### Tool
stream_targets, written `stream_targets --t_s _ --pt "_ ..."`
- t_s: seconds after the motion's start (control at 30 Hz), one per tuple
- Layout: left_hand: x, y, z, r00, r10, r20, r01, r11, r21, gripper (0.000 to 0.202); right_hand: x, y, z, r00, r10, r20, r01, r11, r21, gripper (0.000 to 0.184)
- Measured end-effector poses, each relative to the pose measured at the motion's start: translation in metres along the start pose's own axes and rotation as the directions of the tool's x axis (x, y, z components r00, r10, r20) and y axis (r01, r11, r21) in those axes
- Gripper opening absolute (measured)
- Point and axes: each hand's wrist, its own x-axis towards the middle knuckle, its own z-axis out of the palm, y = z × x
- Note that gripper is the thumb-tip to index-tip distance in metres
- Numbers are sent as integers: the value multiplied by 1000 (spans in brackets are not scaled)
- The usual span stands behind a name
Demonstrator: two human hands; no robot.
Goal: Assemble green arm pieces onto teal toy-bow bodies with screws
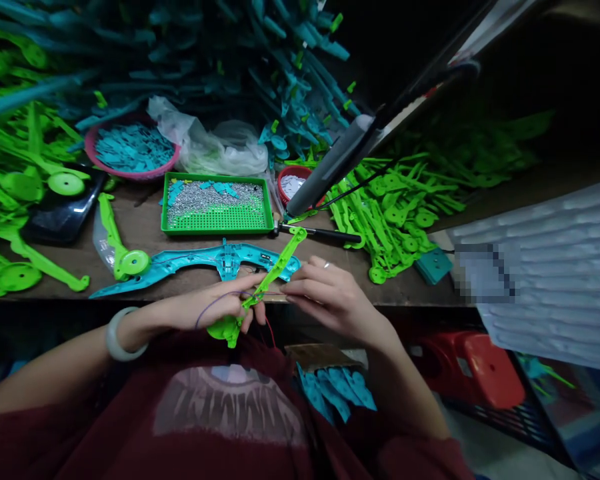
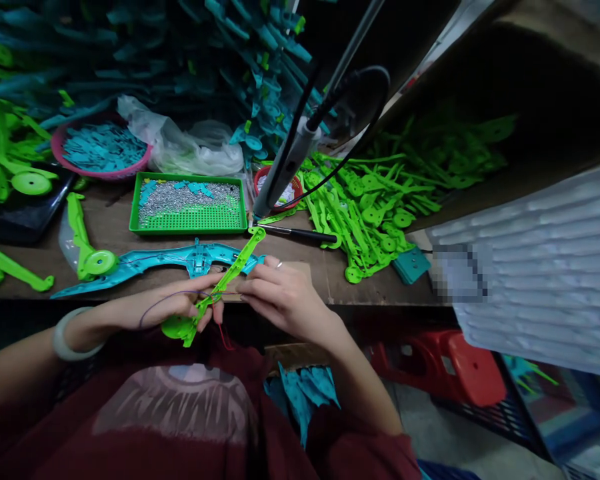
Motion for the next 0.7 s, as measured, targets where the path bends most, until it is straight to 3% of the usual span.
stream_targets --t_s 0.1,0.17,0.27,0.4,0.47,0.57,0.7 --pt "-8 17 -2 991 -59 116 54 997 48 67 6 1 -5 1000 -10 -9 9 997 -77 11" --pt "-9 25 -1 986 -90 139 85 995 42 58 10 1 -5 1000 -15 -14 14 998 -58 10" --pt "-2 27 -1 989 -125 81 125 992 2 39 17 -1 -4 1000 -1 -19 1 1000 8 11" --pt "13 18 -1 979 -193 -63 168 943 -287 35 22 1 -5 1000 2 6 -3 1000 12 16" --pt "19 16 -2 966 -228 -121 174 921 -347 39 22 4 -5 1000 3 5 -3 1000 -22 18" --pt "23 20 -4 974 -148 -169 123 981 -153 40 23 8 -6 999 16 -51 -18 999 -43 16" --pt "24 31 -3 991 -89 -104 101 988 115 31 22 11 -5 996 77 -34 -80 992 -101 13"
